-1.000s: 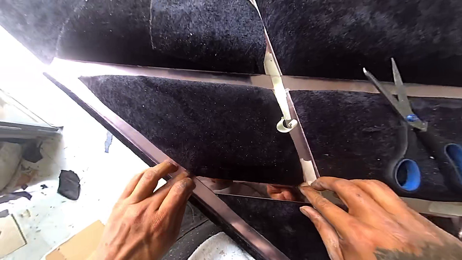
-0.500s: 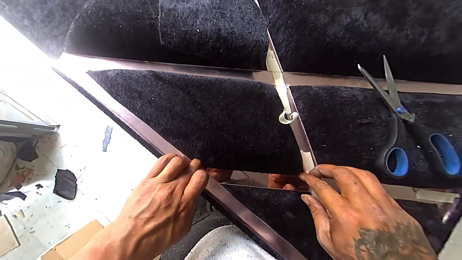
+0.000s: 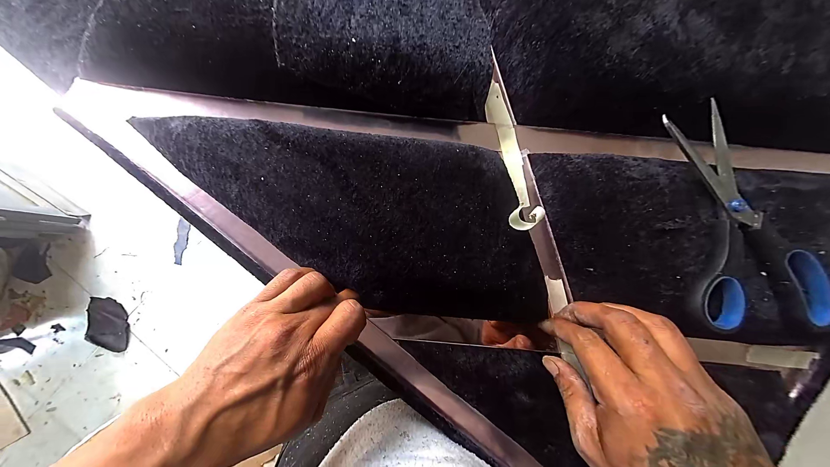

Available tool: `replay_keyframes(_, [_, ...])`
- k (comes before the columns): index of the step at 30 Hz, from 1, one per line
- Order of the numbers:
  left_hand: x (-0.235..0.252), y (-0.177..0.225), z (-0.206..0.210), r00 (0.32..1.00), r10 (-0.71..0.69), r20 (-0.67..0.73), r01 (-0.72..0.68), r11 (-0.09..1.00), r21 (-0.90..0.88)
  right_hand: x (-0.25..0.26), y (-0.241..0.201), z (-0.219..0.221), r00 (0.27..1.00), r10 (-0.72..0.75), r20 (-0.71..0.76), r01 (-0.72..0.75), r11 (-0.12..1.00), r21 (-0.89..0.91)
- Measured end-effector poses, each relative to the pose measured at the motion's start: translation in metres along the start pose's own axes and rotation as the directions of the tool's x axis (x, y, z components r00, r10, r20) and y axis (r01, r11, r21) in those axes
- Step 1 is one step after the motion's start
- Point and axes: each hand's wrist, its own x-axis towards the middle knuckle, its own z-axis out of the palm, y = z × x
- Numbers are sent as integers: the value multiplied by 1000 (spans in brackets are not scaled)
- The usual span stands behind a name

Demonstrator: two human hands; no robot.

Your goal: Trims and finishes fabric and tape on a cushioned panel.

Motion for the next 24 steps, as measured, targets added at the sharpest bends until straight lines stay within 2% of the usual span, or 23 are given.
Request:
replay_keyframes(4, [0, 6, 0, 999, -40, -5, 41, 998, 37, -3, -14, -11, 998, 28, 52, -32, 998, 62])
replay_keyframes(7, [-10, 16, 3, 997, -70, -20, 72, 994, 85, -7, -35, -8, 998, -24, 50, 14, 982, 186])
replay_keyframes(10, [-31, 15, 11, 1000, -27, -4, 27, 996, 87, -15, -49, 1, 998, -59, 35, 48, 967, 249])
replay_keyframes(14, [-47, 19, 18, 998, 11, 68, -15, 998, 67, -17, -46, 4, 998, -60, 7, 56, 958, 282])
replay_keyframes(20, [-42, 35, 22, 994, -85, 72, 79, 994, 79, -5, -32, -4, 997, -53, -50, 65, 954, 294])
replay_keyframes(24, [-35, 45, 18, 984, -123, 130, 104, 984, 144, 4, -30, -9, 993, -52, -105, 83, 945, 318])
